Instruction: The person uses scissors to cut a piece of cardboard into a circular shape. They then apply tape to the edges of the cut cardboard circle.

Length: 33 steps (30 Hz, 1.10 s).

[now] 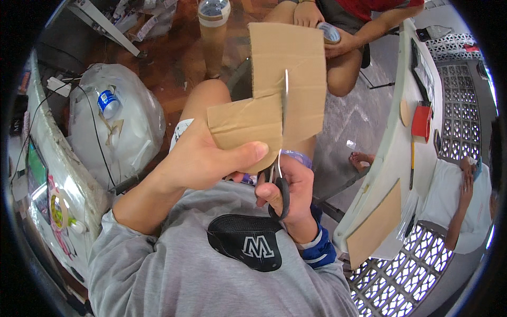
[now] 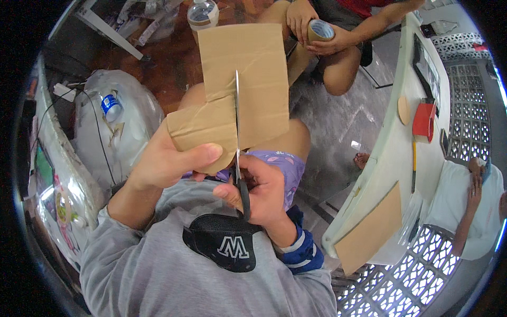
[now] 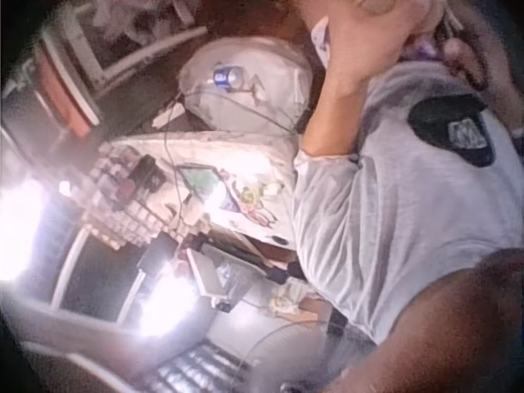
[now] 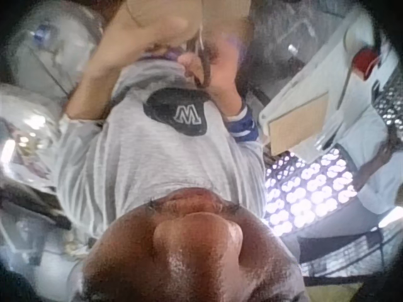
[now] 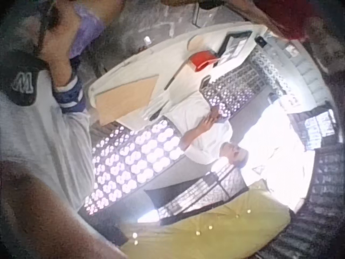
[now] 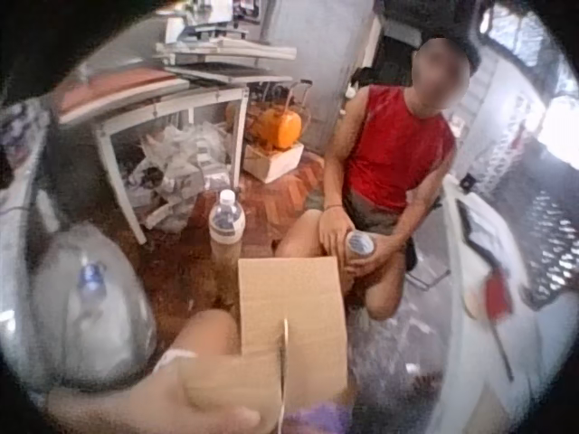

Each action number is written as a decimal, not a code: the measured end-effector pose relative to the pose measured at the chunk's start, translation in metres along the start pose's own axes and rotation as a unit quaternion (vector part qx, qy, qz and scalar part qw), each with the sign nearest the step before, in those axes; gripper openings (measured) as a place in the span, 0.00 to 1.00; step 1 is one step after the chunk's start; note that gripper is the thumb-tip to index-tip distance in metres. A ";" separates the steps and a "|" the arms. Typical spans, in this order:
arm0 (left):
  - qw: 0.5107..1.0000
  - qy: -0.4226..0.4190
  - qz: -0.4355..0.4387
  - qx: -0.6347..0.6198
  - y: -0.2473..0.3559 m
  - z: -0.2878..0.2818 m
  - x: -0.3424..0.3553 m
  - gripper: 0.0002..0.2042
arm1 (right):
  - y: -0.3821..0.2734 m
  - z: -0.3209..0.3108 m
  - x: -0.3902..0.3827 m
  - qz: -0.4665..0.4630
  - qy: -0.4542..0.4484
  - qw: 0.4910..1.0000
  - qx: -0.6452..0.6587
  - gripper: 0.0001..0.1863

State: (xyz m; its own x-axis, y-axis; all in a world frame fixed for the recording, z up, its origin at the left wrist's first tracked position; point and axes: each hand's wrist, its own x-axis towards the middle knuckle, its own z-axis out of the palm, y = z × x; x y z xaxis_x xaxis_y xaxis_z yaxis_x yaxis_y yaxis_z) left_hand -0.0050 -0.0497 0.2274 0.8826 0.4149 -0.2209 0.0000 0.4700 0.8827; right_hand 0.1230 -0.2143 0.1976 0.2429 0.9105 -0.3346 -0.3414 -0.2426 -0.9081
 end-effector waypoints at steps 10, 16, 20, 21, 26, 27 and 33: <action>1.000 0.010 -0.013 -0.003 -0.009 -0.027 -0.014 0.14 | 0.014 0.015 0.038 -0.054 -0.019 0.997 0.051 0.29; 0.962 0.150 0.223 -0.038 -0.014 -0.044 -0.013 0.26 | 0.009 0.031 0.049 -0.019 -0.016 1.000 -0.001 0.29; 0.961 0.079 0.155 0.217 0.004 -0.061 -0.007 0.40 | 0.016 0.024 0.054 0.019 -0.105 0.994 0.000 0.34; 0.961 0.073 0.154 0.218 0.005 -0.064 -0.006 0.40 | 0.020 0.020 0.054 0.012 -0.119 0.993 0.020 0.36; 0.950 0.061 0.084 0.295 0.023 -0.078 -0.016 0.44 | 0.004 -0.010 0.050 0.114 -0.245 0.963 -0.006 0.41; 0.943 0.046 0.096 0.316 0.023 -0.083 -0.016 0.45 | 0.003 -0.012 0.049 0.123 -0.244 0.962 -0.019 0.40; 0.935 -0.035 0.126 0.329 0.015 -0.090 -0.014 0.49 | 0.004 -0.011 0.049 0.152 -0.232 0.959 -0.058 0.36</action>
State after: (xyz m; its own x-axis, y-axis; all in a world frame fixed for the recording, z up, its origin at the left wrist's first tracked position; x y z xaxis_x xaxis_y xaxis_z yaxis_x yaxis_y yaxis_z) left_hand -0.0593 0.0212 0.2063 0.9220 0.3854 0.0363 0.0566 -0.2270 0.9722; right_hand 0.1440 -0.1746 0.1750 -0.2905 0.8365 -0.4646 -0.2220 -0.5312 -0.8176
